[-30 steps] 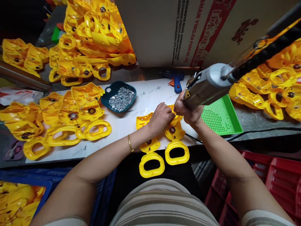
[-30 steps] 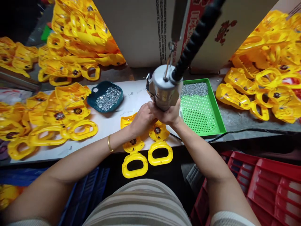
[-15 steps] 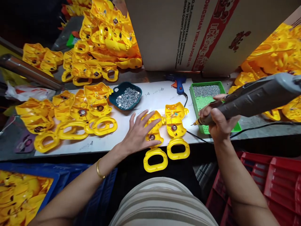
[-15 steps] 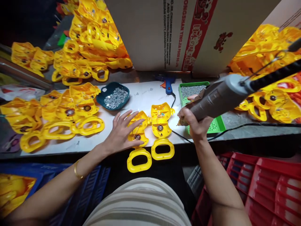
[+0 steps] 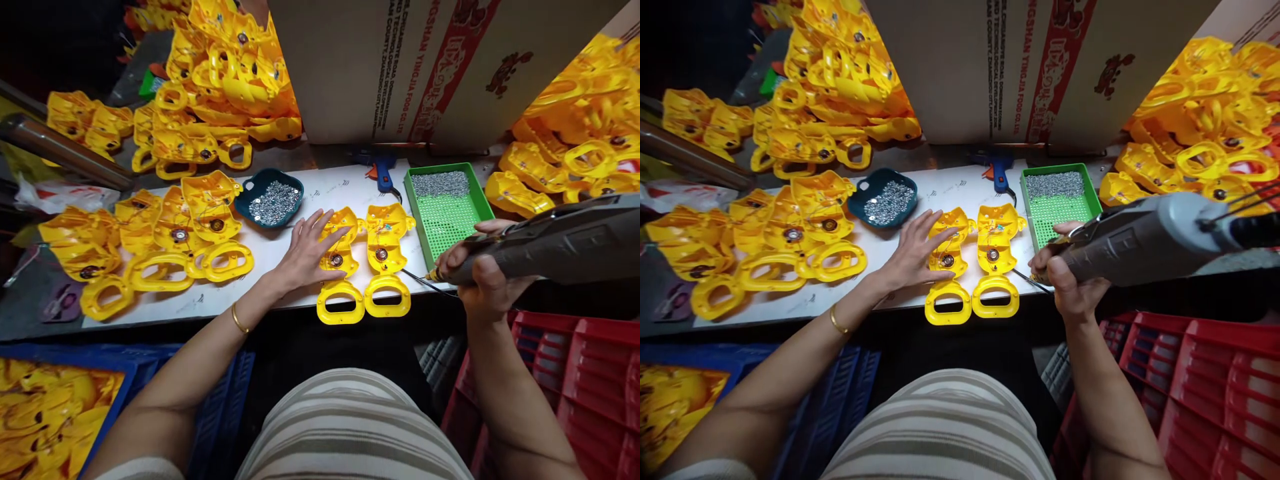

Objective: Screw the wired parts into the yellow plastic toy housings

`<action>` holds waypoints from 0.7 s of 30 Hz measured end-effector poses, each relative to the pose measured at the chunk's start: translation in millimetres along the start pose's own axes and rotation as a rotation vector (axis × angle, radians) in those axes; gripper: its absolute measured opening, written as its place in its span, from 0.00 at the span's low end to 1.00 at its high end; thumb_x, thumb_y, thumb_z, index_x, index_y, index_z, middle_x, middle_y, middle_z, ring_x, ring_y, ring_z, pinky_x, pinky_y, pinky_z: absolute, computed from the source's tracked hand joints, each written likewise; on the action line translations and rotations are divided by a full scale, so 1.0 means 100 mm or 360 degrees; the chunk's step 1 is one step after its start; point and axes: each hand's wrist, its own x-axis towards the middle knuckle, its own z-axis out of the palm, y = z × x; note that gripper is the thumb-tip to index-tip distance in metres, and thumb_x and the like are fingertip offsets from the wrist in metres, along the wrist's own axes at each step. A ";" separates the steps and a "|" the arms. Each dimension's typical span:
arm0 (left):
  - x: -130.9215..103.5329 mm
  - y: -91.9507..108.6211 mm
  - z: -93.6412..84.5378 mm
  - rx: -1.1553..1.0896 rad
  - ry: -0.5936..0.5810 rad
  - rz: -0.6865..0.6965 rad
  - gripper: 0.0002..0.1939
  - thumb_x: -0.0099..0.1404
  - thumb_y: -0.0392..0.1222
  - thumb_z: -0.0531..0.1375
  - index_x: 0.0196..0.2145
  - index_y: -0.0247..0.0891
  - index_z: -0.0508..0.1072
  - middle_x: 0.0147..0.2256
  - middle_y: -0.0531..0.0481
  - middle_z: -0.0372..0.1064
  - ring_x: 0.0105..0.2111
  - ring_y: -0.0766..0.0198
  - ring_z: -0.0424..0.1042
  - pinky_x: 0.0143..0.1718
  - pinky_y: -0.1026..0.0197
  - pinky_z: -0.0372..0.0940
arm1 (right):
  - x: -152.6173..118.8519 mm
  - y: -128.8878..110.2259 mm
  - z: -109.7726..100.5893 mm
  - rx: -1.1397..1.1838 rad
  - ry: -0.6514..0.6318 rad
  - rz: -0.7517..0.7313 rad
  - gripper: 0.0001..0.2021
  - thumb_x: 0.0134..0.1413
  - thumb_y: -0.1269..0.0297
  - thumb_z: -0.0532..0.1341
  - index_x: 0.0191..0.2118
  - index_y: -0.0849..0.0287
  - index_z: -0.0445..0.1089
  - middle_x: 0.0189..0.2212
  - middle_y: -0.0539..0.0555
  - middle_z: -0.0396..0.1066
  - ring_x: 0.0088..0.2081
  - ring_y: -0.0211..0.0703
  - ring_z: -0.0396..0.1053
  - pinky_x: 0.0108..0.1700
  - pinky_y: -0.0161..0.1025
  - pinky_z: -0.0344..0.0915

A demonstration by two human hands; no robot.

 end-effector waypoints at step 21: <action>0.34 -1.25 -0.52 0.0290 -0.0298 -0.1070 0.17 0.55 0.48 0.64 0.40 0.39 0.81 0.31 0.46 0.77 0.35 0.52 0.73 0.39 0.59 0.64 | -0.29 -0.18 -0.15 0.0012 0.0052 -0.0004 0.15 0.48 0.62 0.65 0.43 0.56 0.69 0.20 0.47 0.66 0.19 0.40 0.65 0.21 0.38 0.65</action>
